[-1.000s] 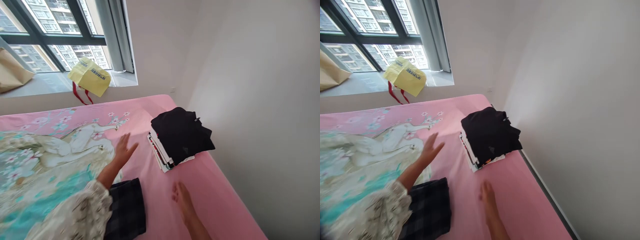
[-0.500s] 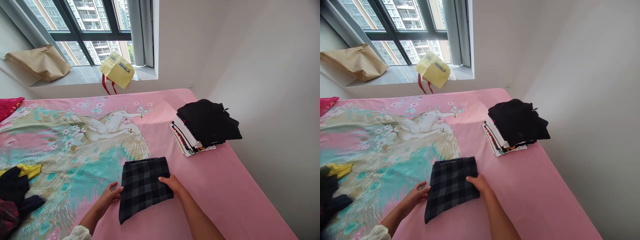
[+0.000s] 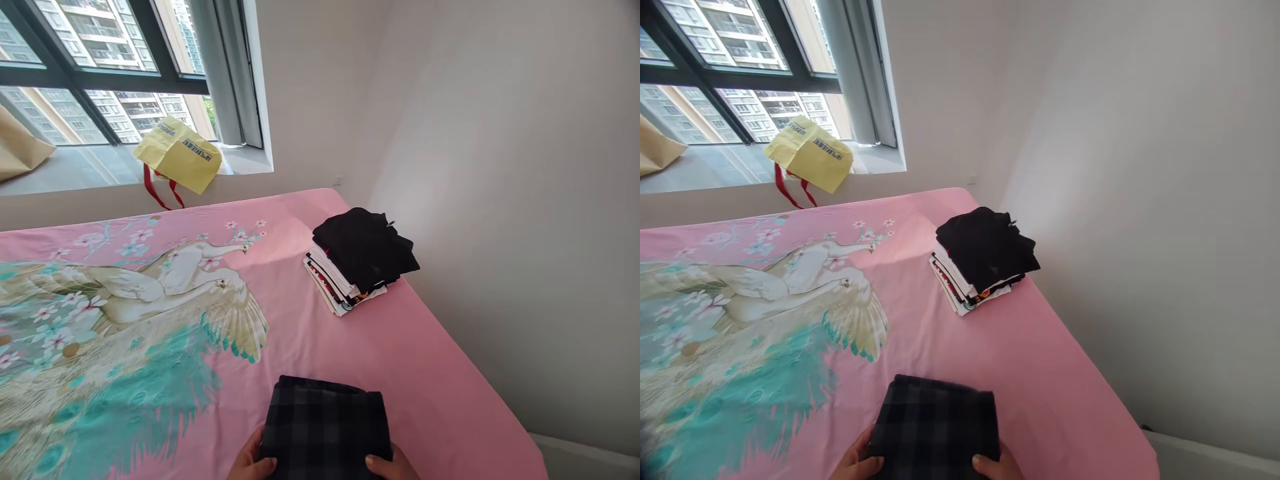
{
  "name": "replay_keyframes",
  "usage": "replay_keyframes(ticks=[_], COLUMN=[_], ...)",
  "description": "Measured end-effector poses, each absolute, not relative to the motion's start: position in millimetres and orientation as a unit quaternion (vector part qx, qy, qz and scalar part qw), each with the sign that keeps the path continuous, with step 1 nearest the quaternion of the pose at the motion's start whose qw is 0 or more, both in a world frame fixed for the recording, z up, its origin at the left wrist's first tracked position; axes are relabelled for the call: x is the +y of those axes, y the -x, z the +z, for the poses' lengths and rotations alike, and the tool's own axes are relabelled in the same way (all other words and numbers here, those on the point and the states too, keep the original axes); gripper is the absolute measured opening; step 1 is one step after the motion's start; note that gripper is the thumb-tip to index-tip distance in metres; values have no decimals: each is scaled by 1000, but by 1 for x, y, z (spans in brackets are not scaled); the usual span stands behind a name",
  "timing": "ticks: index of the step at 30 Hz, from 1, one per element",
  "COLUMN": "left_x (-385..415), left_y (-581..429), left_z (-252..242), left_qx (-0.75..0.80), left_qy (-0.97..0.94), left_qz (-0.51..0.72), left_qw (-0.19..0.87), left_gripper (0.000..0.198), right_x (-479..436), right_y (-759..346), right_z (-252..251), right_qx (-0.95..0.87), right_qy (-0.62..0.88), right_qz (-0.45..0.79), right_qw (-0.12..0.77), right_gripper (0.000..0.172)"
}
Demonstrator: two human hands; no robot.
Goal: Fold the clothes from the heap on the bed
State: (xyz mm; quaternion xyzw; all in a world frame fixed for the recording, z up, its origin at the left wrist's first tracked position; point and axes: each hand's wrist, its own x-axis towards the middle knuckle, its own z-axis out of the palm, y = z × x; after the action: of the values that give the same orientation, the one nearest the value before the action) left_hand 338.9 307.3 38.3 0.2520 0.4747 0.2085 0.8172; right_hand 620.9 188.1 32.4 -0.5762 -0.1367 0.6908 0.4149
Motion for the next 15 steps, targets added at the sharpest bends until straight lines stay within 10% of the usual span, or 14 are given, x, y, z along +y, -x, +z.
replay_keyframes(ticks=[15], left_x=[359], left_y=[-456], left_z=[61], left_qx=[567], left_qy=[-275], left_qz=[298], left_qw=[717], left_gripper=[41], right_x=[263], right_y=[-723], right_z=[76], right_qx=[-155], right_qy=[565], right_qz=[665], right_qw=[463], right_gripper=[54])
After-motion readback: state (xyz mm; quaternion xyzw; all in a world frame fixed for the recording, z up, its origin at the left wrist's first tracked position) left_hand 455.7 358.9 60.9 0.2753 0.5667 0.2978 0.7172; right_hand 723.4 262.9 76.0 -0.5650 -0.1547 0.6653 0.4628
